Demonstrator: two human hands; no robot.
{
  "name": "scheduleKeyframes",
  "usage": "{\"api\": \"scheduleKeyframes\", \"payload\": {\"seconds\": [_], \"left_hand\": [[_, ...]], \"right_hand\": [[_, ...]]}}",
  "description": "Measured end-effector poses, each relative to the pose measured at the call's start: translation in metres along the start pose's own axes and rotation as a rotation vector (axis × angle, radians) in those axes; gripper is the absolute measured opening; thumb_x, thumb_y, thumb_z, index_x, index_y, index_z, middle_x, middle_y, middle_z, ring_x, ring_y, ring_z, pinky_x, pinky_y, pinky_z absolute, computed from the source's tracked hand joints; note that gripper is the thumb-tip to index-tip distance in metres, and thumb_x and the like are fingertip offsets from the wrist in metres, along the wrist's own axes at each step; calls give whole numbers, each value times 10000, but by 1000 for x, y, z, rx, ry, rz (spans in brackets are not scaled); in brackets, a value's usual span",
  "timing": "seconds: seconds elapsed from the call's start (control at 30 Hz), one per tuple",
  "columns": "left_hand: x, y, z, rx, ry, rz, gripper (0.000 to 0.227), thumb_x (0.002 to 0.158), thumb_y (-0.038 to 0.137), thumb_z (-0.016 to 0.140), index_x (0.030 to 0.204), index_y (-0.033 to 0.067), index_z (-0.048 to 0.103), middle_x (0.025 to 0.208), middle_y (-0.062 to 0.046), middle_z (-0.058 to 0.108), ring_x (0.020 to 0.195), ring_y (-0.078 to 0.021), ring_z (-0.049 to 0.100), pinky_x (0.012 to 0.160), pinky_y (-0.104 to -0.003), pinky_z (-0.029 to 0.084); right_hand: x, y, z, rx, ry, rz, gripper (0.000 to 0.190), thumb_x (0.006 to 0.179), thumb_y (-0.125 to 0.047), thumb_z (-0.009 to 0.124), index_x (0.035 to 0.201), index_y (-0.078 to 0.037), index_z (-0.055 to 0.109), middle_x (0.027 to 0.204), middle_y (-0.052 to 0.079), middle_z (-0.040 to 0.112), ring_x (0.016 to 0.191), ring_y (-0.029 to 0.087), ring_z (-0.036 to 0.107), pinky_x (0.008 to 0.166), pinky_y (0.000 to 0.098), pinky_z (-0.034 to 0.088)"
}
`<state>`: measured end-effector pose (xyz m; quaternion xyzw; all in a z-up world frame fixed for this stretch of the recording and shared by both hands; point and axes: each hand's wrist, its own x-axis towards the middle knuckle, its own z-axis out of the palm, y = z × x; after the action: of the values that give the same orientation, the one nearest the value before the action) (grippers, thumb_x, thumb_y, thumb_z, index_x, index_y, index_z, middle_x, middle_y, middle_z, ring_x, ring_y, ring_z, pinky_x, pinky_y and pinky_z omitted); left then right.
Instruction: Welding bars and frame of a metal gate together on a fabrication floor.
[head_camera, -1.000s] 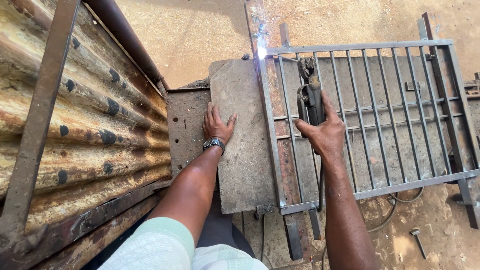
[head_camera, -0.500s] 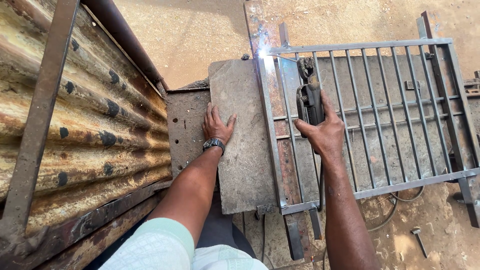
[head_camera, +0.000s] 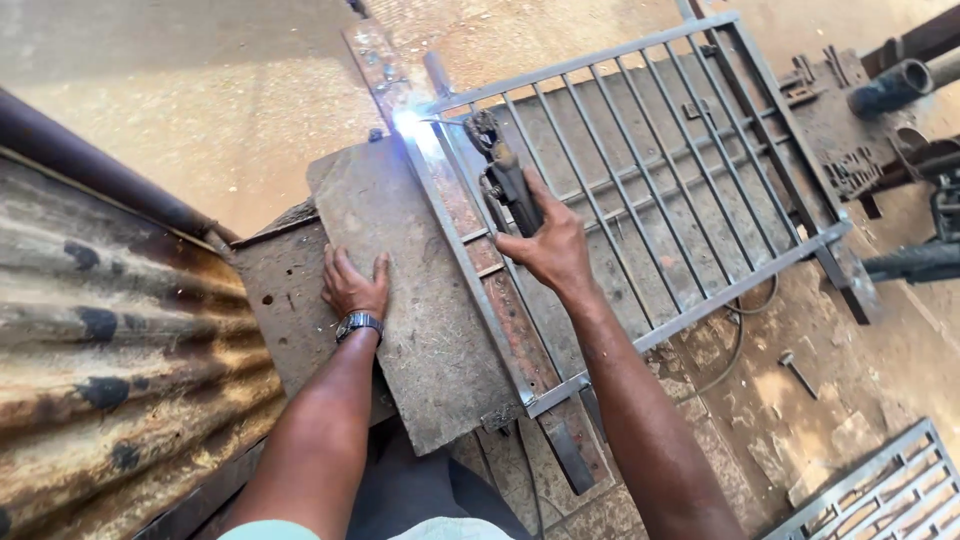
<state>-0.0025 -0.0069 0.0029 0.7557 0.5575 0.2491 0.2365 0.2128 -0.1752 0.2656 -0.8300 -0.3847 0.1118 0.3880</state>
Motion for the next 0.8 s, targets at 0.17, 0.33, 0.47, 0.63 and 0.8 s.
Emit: {"api": "scheduleKeyframes", "payload": {"seconds": [0.17,0.33,0.47,0.63,0.8], "left_hand": [[3,-4,3,20,4,27,807,902,612,708,1455,88,442,1601,-180,399,1468,-365,389,1082,-664,342],[6,1,-1,17,-70,-37,751,937,571,656,1472,99,420,1623,-151,375,1472,-350,379,1071,-690,325],[11,-17,15,18,-109,-17,689,998,557,612,1500,126,419,1654,-123,351,1485,-345,368,1092,-693,306],[22,-21,14,137,-167,-40,661,1000,470,607,1502,89,407,1678,-149,285,1462,-378,344,1078,-683,293],[-15,-9,-37,102,-274,-63,616,949,383,675,1443,75,474,1623,-179,357,1470,-400,328,1103,-667,284]], "right_hand": [[-18,-3,-30,84,153,-59,1022,694,-253,817,1570,-2,354,1231,252,689,1034,274,739,876,355,639],[-68,3,-112,-38,378,213,944,682,-320,900,1447,29,470,1067,196,729,856,234,771,728,336,654],[-146,26,-177,-175,508,327,610,724,-306,922,1194,13,699,951,152,756,785,219,741,680,345,597],[-257,65,-238,44,719,519,497,779,-278,891,1134,-2,681,891,75,717,719,135,698,632,286,588],[-338,110,-270,377,901,578,346,813,-157,850,1072,-11,674,877,45,692,699,123,680,610,266,580]]}}
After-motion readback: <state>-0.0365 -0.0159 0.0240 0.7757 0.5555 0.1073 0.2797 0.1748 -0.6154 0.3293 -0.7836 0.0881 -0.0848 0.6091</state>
